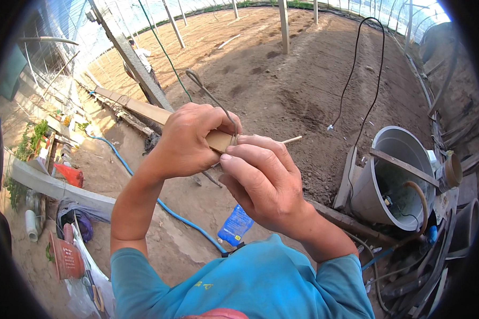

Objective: The person uses pliers to bend and secure a metal wire around a small wooden block, then attaches the block to a longer wooden stick. The person repeatedly adjusts the wire and positions the components while working in a greenhouse.

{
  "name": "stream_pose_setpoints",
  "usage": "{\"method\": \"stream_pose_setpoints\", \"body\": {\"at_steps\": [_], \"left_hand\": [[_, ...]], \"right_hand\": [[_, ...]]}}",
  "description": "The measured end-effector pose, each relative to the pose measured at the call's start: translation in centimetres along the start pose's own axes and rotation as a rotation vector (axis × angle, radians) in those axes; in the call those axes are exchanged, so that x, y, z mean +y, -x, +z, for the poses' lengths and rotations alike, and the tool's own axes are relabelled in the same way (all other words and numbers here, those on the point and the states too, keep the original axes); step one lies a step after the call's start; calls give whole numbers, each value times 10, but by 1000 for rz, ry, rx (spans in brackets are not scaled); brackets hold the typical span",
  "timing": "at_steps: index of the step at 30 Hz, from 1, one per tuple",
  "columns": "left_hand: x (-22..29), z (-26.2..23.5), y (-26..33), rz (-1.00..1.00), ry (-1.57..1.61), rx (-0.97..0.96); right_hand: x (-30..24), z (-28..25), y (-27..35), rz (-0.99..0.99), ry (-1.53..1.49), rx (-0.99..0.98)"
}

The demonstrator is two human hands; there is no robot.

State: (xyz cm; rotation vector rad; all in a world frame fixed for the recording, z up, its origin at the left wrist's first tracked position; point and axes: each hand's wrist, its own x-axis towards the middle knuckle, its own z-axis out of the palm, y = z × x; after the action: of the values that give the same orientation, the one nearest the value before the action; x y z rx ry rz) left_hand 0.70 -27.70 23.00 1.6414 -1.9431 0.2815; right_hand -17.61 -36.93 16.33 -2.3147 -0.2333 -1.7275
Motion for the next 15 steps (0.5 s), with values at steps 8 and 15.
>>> {"method": "stream_pose_setpoints", "body": {"at_steps": [8, 15], "left_hand": [[3, -2, -8, -51, 41, -75], [4, -2, -9, -70, 49, -82]], "right_hand": [[-4, -6, -1, 84, 46, -16], [-1, -17, 7, 143, 0, -55]]}}
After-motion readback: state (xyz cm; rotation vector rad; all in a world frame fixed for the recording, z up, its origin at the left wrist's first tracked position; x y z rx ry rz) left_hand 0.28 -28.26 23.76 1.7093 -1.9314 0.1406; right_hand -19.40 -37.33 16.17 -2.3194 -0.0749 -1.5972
